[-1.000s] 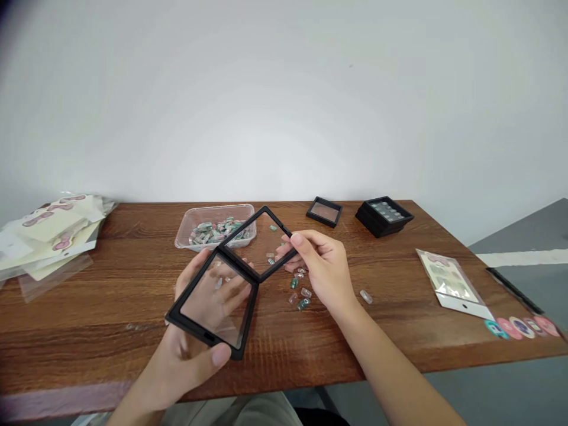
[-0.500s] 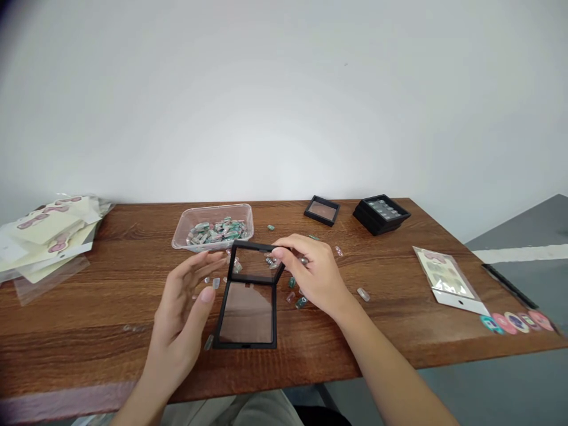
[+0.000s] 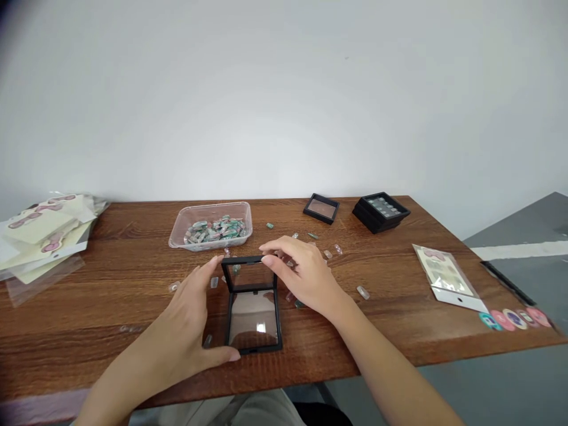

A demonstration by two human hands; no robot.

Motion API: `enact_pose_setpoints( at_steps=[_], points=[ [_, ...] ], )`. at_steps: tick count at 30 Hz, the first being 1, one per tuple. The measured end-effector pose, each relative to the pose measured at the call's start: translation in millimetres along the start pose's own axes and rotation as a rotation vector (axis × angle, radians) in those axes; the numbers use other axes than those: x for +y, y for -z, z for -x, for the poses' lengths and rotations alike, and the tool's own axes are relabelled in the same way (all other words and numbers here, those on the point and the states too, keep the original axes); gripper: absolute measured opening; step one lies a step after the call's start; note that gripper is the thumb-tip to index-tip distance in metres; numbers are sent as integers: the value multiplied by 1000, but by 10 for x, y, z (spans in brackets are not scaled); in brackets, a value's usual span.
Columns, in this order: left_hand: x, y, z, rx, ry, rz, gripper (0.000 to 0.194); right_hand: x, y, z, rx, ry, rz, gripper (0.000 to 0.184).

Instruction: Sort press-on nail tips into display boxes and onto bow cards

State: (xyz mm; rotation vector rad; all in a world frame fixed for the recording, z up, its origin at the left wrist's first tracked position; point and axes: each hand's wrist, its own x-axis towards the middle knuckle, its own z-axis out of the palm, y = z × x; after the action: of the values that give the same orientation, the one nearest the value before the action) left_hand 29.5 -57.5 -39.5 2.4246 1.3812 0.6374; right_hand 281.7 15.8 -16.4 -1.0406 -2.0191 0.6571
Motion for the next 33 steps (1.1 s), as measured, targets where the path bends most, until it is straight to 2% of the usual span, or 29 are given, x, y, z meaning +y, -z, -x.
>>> enact_pose_setpoints(
  at_steps=[3, 6, 9, 12, 16, 20, 29, 33],
  points=[
    [-14, -28, -5, -37, -32, -13, 155, 59, 22, -13, 132, -112, -27, 31],
    [-10, -49, -10, -55, -29, -7, 157, 182, 73, -46, 205, -204, 126, 27],
    [-13, -68, 2, -69, -27, -5, 158, 296, 115, -76, 63, -193, 320, 19],
    [-21, -92, 18, -68, -30, 44, 151, 351, 112, -85, -113, -125, 362, 19],
    [-19, -115, 31, -41, -15, 77, 147, 355, 51, -78, -233, -44, 403, 19],
    [-21, -125, 33, -19, -11, 64, 145, 340, 1, -75, -275, 1, 471, 8],
    [-107, -171, 98, -6, -2, -97, 141, 318, 14, -79, -265, 22, 449, 10],
    [-111, -158, 110, -28, 4, -101, 138, 326, -14, -62, -307, 61, 453, 19]
  ],
)
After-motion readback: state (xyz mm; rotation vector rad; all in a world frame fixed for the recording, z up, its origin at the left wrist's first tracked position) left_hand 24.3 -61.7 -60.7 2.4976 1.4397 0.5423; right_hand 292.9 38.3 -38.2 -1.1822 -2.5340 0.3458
